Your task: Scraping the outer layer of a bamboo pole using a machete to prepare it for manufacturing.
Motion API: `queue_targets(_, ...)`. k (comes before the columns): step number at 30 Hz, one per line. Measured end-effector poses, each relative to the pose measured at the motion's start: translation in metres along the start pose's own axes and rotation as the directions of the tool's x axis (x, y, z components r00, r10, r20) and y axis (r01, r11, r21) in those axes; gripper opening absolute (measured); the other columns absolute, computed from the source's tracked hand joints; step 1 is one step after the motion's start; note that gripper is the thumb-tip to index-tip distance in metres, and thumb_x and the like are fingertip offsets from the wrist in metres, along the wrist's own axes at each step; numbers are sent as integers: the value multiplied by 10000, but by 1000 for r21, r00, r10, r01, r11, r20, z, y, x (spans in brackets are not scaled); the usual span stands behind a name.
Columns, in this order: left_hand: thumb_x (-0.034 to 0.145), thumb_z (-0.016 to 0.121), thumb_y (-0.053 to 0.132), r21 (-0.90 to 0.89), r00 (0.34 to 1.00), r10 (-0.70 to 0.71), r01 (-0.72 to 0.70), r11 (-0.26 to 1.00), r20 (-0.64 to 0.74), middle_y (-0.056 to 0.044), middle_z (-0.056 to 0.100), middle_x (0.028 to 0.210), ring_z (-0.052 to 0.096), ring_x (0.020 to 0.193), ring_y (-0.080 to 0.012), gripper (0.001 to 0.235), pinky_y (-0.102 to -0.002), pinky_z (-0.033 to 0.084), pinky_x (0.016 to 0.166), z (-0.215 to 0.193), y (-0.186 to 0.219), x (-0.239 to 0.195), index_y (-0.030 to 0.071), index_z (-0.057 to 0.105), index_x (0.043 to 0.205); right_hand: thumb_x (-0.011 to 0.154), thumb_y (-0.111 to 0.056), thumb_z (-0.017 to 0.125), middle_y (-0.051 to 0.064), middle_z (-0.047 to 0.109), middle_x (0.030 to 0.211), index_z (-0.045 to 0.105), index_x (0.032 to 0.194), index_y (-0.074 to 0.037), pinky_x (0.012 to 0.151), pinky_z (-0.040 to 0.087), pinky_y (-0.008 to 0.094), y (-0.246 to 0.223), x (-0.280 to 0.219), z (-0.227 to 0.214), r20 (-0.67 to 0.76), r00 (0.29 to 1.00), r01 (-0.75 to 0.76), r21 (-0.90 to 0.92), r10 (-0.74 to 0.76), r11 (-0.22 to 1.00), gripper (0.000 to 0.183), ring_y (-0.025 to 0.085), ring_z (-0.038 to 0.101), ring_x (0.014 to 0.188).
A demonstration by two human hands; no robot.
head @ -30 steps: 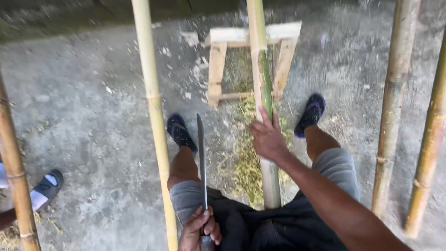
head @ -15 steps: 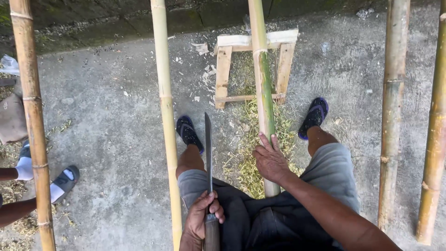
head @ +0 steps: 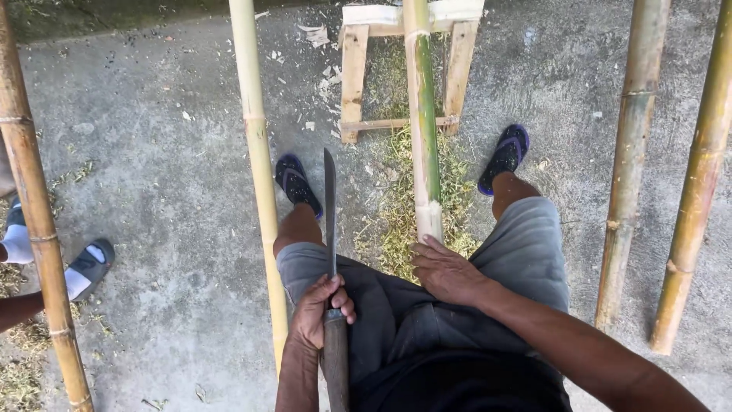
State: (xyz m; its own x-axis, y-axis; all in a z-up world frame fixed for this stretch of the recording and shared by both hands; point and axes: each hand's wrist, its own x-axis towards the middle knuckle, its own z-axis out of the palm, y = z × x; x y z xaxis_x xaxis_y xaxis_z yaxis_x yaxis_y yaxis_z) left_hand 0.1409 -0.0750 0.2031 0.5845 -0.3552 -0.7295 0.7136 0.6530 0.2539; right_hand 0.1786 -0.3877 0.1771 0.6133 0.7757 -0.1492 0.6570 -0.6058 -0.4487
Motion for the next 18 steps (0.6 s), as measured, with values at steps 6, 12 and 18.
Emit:
queue_targets(6,991,611,183,-18,1000,-12,12,1000,-6,-44,509,614,597,568,-233,137,-422,535,528,1,0,0,55,563,992,935,-142,635,79,715,1049,735,925,-92,1220,278,463,6,-10,-1,8,990,-137,235,139,962,113,239,524,1296)
queue_targets(12,988,611,188,-12,1000,-23,23,1000,-8,-50,517,610,601,563,-238,142,-422,538,521,5,2,0,53,569,984,1002,-223,573,98,663,1211,616,1315,-121,945,599,367,2,12,-26,82,628,-656,590,774,470,333,228,691,1000)
queue_targets(18,974,618,182,-28,1000,-29,29,999,-3,-50,516,609,600,568,-239,129,-424,537,526,4,1,-2,60,573,982,839,-262,772,281,462,1353,225,1503,82,1064,461,472,46,38,8,-145,514,-657,567,845,497,927,415,519,1264)
